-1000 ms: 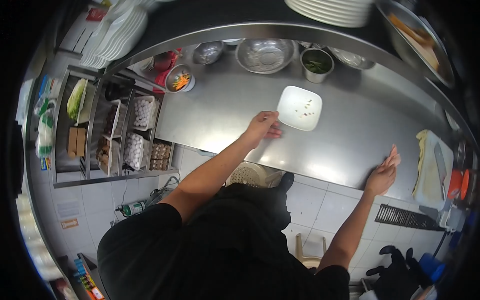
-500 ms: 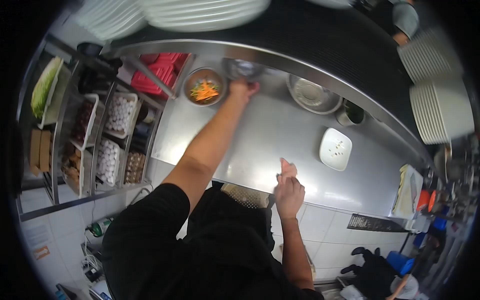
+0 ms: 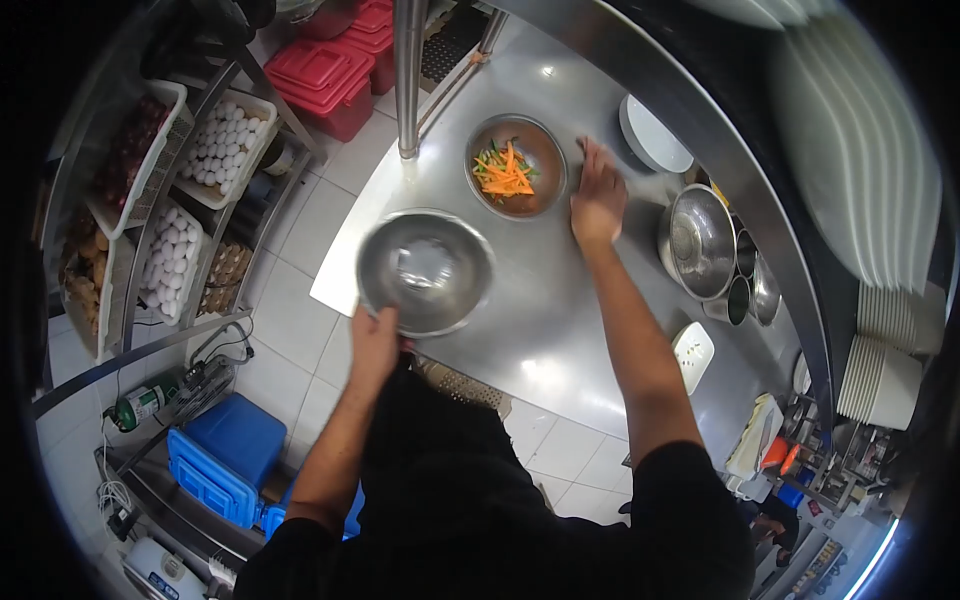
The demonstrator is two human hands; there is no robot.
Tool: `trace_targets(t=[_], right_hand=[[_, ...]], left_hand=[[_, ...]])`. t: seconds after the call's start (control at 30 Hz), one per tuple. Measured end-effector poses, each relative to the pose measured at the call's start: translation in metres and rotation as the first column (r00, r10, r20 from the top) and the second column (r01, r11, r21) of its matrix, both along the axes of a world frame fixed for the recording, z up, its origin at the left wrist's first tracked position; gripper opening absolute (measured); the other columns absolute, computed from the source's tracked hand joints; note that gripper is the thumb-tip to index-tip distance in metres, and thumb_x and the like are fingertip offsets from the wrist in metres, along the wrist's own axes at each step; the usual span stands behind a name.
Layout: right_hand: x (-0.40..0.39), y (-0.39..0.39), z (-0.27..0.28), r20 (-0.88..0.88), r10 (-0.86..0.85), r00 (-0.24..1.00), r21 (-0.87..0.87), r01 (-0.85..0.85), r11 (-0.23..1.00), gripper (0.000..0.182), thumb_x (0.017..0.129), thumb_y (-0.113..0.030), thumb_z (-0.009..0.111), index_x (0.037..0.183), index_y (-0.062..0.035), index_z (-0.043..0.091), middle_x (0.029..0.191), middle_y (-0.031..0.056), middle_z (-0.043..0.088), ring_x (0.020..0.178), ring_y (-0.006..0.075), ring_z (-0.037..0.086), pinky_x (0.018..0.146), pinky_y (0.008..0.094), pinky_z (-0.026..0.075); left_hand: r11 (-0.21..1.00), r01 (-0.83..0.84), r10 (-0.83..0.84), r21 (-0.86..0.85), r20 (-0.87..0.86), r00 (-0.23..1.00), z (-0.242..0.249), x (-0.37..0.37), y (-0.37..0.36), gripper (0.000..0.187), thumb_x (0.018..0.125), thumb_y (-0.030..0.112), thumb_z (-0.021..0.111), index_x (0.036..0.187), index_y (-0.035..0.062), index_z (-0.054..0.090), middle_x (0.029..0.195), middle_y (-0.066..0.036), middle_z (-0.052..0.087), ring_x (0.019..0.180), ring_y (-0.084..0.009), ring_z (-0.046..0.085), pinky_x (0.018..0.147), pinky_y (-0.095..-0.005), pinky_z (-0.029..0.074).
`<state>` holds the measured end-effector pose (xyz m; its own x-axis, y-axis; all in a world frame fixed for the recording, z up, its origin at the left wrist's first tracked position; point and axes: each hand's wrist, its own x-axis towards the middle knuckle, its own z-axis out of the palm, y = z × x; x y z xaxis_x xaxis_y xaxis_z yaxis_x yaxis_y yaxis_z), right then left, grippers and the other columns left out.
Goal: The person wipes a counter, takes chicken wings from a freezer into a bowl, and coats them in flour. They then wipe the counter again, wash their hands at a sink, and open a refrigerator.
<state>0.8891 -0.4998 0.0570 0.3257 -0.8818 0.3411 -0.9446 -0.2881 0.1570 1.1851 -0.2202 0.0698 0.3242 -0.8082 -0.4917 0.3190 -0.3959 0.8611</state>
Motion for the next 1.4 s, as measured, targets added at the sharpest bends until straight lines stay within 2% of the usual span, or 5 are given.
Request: trace_targets(t=[0.27, 0.4, 0.8, 1.13, 1.4], right_hand=[[-0.002, -0.233, -0.077, 0.239, -0.131, 0.962, -0.127, 0.165, 0.978, 0.047, 0.088, -0.027, 0.070, 0.131, -0.0093, 0.060, 0.110, 0.0185, 0.069, 0.093, 0.0422, 0.068, 0.082, 0.0490, 0.057], [0.061, -0.228, 0.043, 0.859, -0.159, 0.487, 0.191, -0.015, 0.982, 0.025, 0.097, -0.026, 0.060, 0.105, -0.0033, 0.068, 0.101, 0.0175, 0.073, 0.097, 0.0380, 0.070, 0.082, 0.0489, 0.058], [0.032, -0.371, -0.036, 0.273, -0.242, 0.931, 0.129, 0.214, 0.968, 0.023, 0.098, -0.020, 0.061, 0.110, -0.0031, 0.071, 0.096, 0.0092, 0.069, 0.082, 0.0238, 0.064, 0.073, 0.0386, 0.055], [0.123, -0.265, -0.002, 0.701, -0.189, 0.688, 0.618, -0.454, 0.641, 0.022, 0.098, -0.015, 0.062, 0.114, -0.0030, 0.073, 0.092, 0.0024, 0.066, 0.070, 0.0120, 0.059, 0.065, 0.0299, 0.052], [-0.003, -0.116, -0.031, 0.723, 0.369, 0.584, 0.154, -0.657, 0.738, 0.025, 0.093, 0.003, 0.049, 0.102, 0.0002, 0.072, 0.103, 0.0082, 0.067, 0.076, 0.0164, 0.065, 0.066, 0.0279, 0.053]], left_hand=[[0.934, -0.069, 0.229, -0.351, 0.439, 0.869, -0.042, 0.037, -0.020, 0.038, 0.102, 0.010, 0.054, 0.135, -0.0080, 0.056, 0.115, -0.022, 0.071, 0.109, -0.0289, 0.069, 0.098, -0.0375, 0.051], [0.905, -0.119, 0.294, -0.408, 0.400, 0.868, -0.059, 0.034, -0.012, 0.047, 0.105, 0.020, 0.054, 0.139, -0.0120, 0.051, 0.131, -0.023, 0.064, 0.119, -0.0308, 0.064, 0.103, -0.0369, 0.048], [0.866, -0.111, 0.401, -0.488, 0.543, 0.738, -0.056, 0.027, -0.019, 0.054, 0.102, 0.022, 0.054, 0.140, -0.0158, 0.047, 0.132, -0.028, 0.061, 0.121, -0.0382, 0.063, 0.106, -0.0414, 0.048], [0.872, -0.156, 0.388, -0.464, 0.461, 0.798, -0.043, 0.026, -0.025, 0.050, 0.104, 0.022, 0.054, 0.139, -0.0132, 0.051, 0.137, -0.024, 0.059, 0.126, -0.0326, 0.060, 0.108, -0.0397, 0.046], [0.859, -0.195, 0.448, -0.473, 0.512, 0.733, -0.050, 0.027, -0.021, 0.045, 0.105, 0.020, 0.053, 0.138, -0.0106, 0.053, 0.138, -0.021, 0.059, 0.125, -0.0296, 0.059, 0.107, -0.0371, 0.044]])
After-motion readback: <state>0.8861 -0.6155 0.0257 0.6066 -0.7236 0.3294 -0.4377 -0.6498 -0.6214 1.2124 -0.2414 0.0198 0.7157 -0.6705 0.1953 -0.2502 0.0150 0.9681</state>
